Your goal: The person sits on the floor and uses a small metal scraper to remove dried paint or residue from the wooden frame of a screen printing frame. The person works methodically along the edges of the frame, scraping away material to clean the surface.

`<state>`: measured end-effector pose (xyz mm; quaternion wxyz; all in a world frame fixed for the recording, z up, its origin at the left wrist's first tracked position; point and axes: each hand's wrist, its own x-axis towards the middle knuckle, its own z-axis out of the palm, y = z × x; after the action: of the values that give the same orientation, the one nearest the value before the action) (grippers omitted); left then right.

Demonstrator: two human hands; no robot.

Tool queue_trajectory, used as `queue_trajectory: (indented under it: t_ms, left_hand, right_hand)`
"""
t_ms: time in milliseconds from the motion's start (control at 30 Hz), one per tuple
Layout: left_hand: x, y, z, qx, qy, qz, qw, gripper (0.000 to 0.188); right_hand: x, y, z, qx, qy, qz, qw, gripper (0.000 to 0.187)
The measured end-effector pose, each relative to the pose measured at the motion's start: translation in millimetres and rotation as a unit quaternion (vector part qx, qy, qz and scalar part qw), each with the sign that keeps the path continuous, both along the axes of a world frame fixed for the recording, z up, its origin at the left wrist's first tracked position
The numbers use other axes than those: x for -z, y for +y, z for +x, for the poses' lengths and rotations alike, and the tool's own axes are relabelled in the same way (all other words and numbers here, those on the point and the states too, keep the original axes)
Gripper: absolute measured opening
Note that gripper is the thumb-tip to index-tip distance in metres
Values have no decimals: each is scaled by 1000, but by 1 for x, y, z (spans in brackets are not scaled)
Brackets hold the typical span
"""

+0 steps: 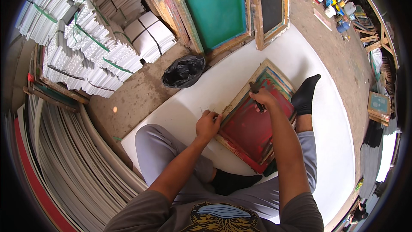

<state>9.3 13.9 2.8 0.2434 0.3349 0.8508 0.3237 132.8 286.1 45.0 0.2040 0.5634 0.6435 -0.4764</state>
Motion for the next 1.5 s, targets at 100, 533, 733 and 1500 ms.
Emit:
queue_trajectory:
  t_ms: [100, 533, 733, 1500]
  left_hand:
    - [-1, 2, -1, 6, -4, -5, 1000, 37]
    - [-1, 3, -1, 13, 6, -2, 1000, 37]
    - [1, 5, -1, 14, -2, -24, 1000, 37]
    - [14, 0, -31, -129, -531, 198, 813, 34]
  right_hand:
    - [-1, 0, -1, 1, -8, 0, 1000, 51]
    - [19, -26, -1, 51, 64, 109, 991, 18]
    - [18, -26, -3, 38, 49, 123, 990, 27]
    - [-15, -133, -24, -300, 109, 175, 931, 29]
